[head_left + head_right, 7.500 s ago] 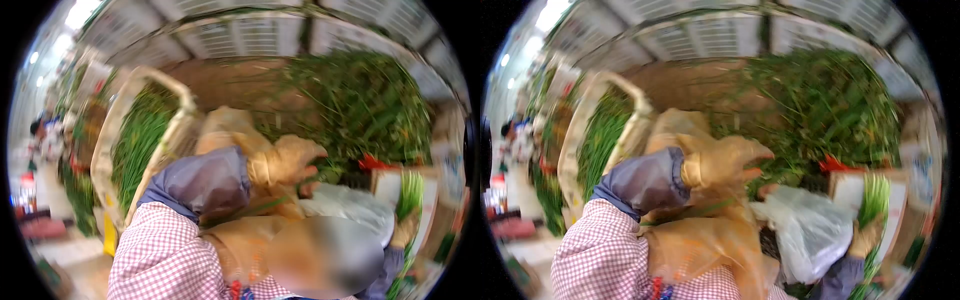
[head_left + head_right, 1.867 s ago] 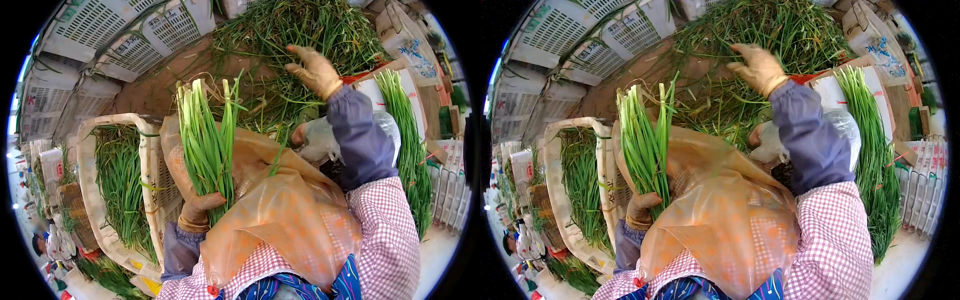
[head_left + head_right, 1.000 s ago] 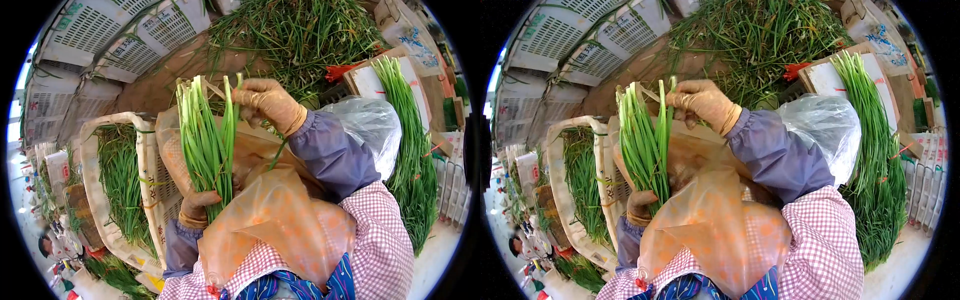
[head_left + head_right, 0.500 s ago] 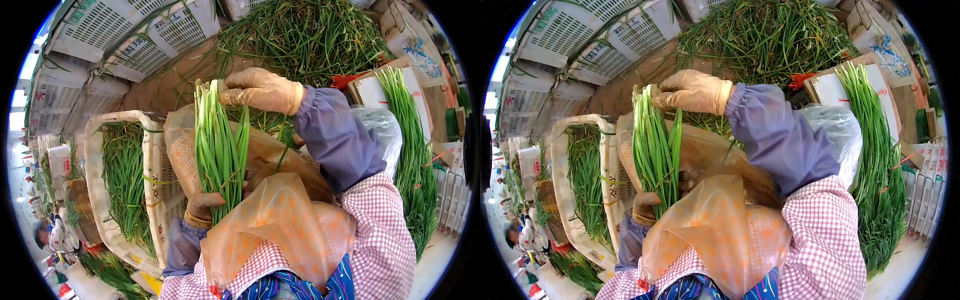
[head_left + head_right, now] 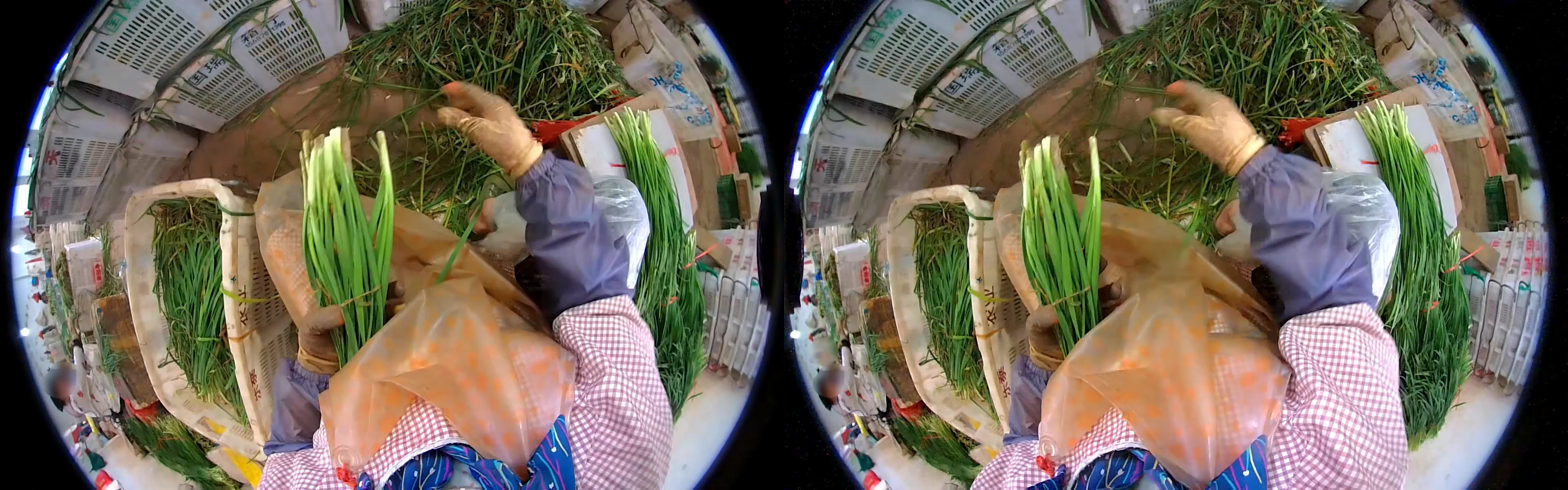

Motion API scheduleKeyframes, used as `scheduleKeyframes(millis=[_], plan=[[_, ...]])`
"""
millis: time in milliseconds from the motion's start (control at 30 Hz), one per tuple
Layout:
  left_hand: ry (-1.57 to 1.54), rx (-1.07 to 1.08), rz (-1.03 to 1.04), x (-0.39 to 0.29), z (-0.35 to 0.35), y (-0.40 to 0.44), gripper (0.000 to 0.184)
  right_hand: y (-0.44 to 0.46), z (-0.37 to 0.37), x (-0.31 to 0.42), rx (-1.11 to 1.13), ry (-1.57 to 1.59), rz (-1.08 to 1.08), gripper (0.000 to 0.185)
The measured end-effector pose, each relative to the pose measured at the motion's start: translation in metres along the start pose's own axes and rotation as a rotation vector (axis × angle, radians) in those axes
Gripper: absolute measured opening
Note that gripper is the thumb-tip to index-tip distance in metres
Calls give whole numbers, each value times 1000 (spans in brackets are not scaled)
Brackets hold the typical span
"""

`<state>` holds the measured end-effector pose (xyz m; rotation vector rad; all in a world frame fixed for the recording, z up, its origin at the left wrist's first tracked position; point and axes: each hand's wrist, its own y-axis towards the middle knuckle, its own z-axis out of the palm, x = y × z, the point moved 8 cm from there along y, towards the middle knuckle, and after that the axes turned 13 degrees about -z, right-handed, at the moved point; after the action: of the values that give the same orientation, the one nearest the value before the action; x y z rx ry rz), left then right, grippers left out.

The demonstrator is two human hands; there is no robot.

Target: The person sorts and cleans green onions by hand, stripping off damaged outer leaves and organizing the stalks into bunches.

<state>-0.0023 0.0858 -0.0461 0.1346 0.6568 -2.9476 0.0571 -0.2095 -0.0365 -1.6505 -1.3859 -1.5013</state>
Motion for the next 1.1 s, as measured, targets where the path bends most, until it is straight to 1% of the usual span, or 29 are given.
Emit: scheduleKeyframes(millis=[67, 133, 167, 200, 267, 300, 333, 400, 433, 467, 500, 533, 567, 600, 667, 733, 767, 800, 867, 900, 933, 1000, 1033, 1067, 1100], plan=[[26, 16, 3, 0, -1, -5, 71, -25, 63, 19, 283, 546, 441, 37], [123, -65, -9, -3, -2, -8, 70, -41, 101, 35, 371, 751, 429, 38], [177, -141, 27, -4, -3, -10, 68, -38, 104, 43, 315, 831, 397, 33], [180, -148, 33, -4, -3, -11, 68, -33, 102, 46, 320, 839, 394, 33], [73, -84, 50, -4, -2, -13, 65, 4, 58, 57, 87, 882, 122, 32], [64, -94, 13, -3, -1, -15, 66, 24, 27, 61, 51, 1035, -12, 31], [65, -89, 23, -5, -4, -13, 66, 42, -26, 47, -153, 832, -154, 32], [96, 73, 63, -9, 0, -10, 72, 41, -122, 43, -758, 535, -197, 22], [62, 108, 48, -9, 9, -10, 75, 23, -150, 56, -1037, 296, -180, 18], [62, 108, 48, -10, 11, -10, 75, 19, -145, 56, -1037, 297, -181, 18], [51, 127, 51, -11, 13, -7, 75, 36, -122, 77, -704, -27, -294, 15], [38, 139, 43, -11, 16, -5, 76, 42, -83, 89, -364, -343, -384, 15], [38, 139, 43, -10, 14, -5, 76, 25, -14, 87, -14, -17, -252, 23], [73, 120, 25, -9, 11, -2, 76, -5, 55, 85, 292, 236, -21, 35], [106, 95, 10, -9, 2, -3, 77, -25, 84, 95, 357, 513, 198, 47], [318, -69, 46, -20, -9, -10, 84, -36, 121, 85, 469, 779, 360, 31], [387, -97, 63, -23, -7, -13, 86, -37, 120, 81, 464, 746, 389, 33], [408, -115, 103, -38, -4, -20, 86, -29, 132, 85, 495, 764, 355, 33], [585, -193, 273, -61, 3, -24, 88, -20, 124, 90, 315, 623, 140, 31], [954, -333, 358, -80, 33, -29, 92, -23, 127, 96, 255, 697, 239, 28], [952, -329, 369, -85, 53, -28, 92, -29, 136, 111, 196, 982, 312, 27], [1494, -761, 366, -92, 70, -26, 86, -26, 137, 116, 188, 850, 198, 26], [1420, -715, 300, -93, 52, -20, 70, -24, 135, 120, 194, 847, 194, 26], [1421, -716, 300, -97, 47, -21, 70, -25, 131, 123, 194, 889, 221, 27], [1043, -457, 202, -90, 41, -15, 64, -26, 126, 123, 194, 928, 246, 28]])
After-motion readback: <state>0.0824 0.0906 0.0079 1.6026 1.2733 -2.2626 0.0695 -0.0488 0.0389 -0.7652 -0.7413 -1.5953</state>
